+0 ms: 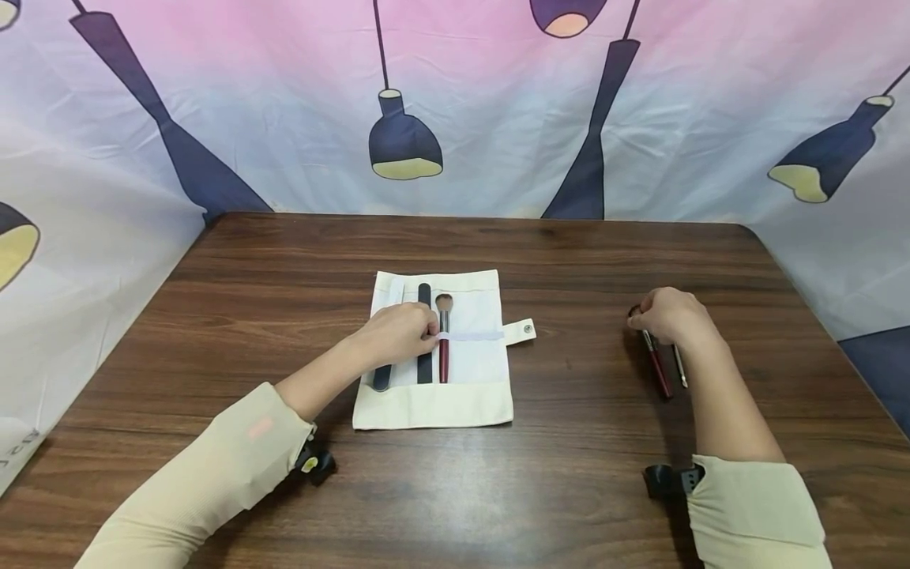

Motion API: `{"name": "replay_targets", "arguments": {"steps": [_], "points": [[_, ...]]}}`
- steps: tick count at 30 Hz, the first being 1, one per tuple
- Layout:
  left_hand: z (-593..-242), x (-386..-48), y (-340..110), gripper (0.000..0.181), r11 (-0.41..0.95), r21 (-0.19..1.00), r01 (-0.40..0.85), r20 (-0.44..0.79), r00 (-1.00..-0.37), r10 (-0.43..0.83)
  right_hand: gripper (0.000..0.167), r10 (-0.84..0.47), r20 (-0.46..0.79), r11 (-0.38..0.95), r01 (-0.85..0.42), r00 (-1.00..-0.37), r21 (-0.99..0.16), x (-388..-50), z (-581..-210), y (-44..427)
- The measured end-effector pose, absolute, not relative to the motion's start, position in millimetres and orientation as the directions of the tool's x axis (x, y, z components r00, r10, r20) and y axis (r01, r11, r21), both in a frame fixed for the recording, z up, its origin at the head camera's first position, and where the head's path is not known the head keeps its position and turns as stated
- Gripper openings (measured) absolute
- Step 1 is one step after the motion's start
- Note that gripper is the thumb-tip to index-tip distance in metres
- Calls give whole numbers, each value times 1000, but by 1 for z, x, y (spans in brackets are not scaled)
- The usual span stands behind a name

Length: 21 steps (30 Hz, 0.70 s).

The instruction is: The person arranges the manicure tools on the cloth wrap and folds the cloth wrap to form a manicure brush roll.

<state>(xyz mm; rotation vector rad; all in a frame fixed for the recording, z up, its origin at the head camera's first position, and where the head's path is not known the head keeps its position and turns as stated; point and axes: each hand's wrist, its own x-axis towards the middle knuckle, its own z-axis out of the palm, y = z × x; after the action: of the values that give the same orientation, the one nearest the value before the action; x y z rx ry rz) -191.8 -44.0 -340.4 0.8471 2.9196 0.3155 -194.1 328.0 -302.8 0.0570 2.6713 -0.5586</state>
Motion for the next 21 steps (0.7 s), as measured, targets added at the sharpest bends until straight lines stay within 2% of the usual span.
{"name": "replay_targets", "arguments": {"steps": [21], "points": [[-339, -191, -44, 17, 823, 211, 527, -25, -839, 544, 44, -47, -402, 866, 163, -915, -472, -202, -321, 335]]}}
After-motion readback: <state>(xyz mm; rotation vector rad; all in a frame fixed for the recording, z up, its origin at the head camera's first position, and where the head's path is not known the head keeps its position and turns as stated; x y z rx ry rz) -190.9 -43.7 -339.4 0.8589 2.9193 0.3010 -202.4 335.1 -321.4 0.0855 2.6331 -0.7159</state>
